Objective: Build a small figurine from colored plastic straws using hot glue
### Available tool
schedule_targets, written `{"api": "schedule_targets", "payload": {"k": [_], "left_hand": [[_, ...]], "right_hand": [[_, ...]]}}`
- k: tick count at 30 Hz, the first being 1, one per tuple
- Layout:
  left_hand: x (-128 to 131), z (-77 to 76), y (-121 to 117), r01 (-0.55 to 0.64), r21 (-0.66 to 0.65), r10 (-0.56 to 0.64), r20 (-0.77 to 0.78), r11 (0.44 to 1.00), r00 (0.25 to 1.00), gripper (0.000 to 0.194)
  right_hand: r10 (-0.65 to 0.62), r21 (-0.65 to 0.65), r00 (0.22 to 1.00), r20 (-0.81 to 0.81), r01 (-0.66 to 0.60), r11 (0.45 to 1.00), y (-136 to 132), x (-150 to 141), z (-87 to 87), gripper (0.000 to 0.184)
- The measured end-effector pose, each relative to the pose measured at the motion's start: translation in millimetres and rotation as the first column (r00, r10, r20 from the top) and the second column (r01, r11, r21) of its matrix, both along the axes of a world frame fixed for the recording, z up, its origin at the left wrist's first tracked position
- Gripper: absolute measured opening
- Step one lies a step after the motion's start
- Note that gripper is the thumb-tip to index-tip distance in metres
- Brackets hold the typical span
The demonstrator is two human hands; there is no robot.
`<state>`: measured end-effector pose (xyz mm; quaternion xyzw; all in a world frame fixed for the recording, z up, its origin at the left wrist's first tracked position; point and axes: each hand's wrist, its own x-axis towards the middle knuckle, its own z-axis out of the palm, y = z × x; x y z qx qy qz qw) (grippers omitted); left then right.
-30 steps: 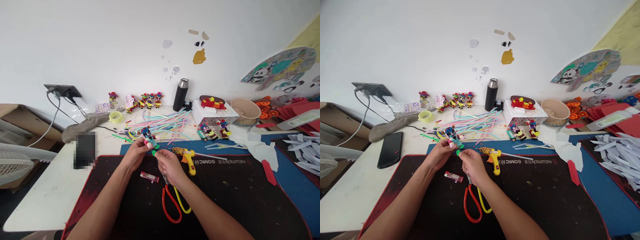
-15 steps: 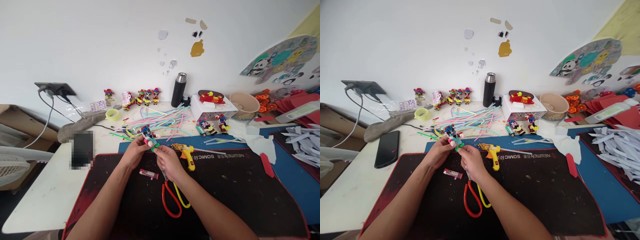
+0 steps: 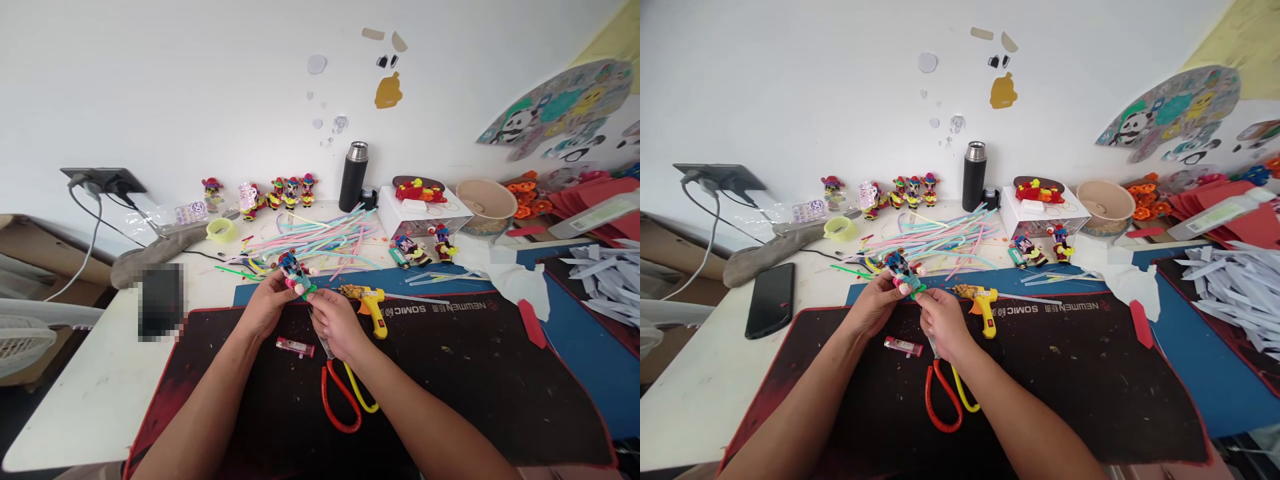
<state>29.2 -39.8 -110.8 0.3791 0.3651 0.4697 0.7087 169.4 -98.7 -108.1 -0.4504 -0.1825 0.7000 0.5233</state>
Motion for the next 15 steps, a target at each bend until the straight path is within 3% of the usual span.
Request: {"api": "schedule_targets", "payload": {"k": [15], "left_hand": [[1.0,-4.4,-1.4,-0.003,0.026,0.005,-0.058,1.000,0.998,0.039]], "right_hand": [[-0.002,0.009,1.000,-0.009,0.002,1.000,-0.8,0.5,1.6,0.033]]}}
